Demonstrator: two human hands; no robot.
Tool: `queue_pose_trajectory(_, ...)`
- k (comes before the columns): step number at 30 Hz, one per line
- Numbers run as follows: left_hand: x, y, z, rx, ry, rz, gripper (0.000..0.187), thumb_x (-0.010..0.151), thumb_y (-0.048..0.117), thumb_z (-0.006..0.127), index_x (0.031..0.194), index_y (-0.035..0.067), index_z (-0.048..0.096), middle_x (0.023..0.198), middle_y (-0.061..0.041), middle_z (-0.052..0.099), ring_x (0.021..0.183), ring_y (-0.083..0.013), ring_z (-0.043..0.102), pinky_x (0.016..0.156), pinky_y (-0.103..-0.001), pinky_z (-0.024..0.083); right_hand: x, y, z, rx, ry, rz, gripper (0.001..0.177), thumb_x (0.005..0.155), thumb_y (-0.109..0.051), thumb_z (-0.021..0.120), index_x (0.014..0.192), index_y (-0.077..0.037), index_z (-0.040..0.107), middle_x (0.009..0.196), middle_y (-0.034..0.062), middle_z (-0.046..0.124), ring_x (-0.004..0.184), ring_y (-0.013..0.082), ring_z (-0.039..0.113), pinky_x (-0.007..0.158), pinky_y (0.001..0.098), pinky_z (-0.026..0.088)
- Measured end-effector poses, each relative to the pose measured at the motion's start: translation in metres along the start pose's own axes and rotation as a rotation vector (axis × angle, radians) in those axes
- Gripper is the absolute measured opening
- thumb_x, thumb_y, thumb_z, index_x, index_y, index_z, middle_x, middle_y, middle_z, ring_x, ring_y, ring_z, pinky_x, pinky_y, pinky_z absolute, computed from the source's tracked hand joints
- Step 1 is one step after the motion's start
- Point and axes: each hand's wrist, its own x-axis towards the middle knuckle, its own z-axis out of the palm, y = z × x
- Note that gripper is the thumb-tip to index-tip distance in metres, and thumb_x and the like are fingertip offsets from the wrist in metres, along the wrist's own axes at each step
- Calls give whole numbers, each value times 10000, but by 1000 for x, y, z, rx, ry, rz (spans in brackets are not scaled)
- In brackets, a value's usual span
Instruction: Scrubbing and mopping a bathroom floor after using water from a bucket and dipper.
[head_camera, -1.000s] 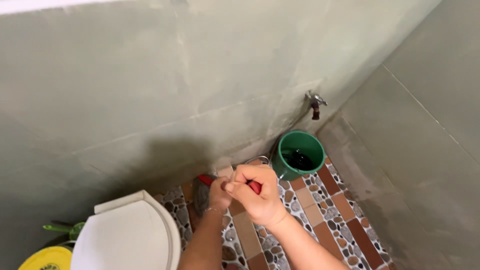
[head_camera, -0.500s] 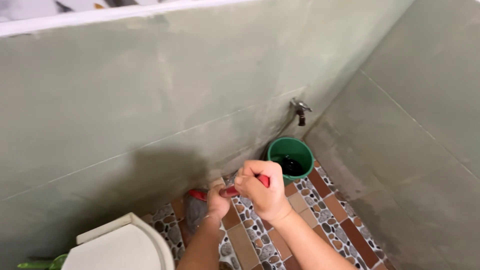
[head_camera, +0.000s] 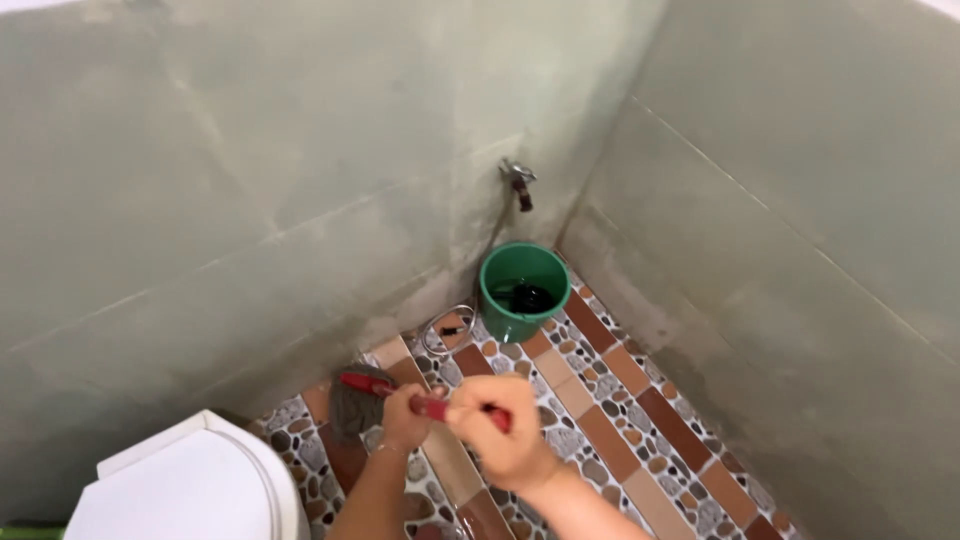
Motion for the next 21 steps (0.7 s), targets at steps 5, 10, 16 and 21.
queue_pose_trajectory(5, -54, 39, 47, 119, 2, 149, 398, 821, 332, 796, 611, 50, 611, 639, -192, 603, 601, -399, 576, 573, -462, 453, -50, -28, -55, 361, 137, 179, 165, 842, 48, 586, 685, 39, 535, 645, 80, 594, 545, 110, 468, 496, 296, 361)
queue_pose_trajectory(10, -103, 107, 54, 167, 151, 46, 518, 816, 388, 808, 547, 9, 581, 559, -219, 570, 567, -435, 526, 563, -510, 411, -65, -49, -70, 516, 82, 78, 320, 946, 53, 538, 663, -24, 409, 566, 35, 458, 533, 110, 426, 560, 310, 397)
queue_pose_trajectory(16, -88, 110, 37, 70, 32, -154, 510, 899, 378, 730, 607, -11, 580, 602, -248, 541, 562, -432, 466, 574, -484, 417, -53, -58, -45, 378, 123, 85, 288, 895, 57, 571, 655, -11, 426, 591, 44, 493, 573, 132, 471, 551, 302, 394)
queue_pose_trajectory(21, -39, 80, 24, -3, 159, 178, 433, 893, 299, 737, 598, 18, 590, 605, -209, 578, 581, -404, 518, 564, -461, 402, -18, -42, -16, 227, 80, 48, 281, 864, 68, 613, 649, 2, 444, 623, 59, 534, 604, 126, 482, 562, 288, 397)
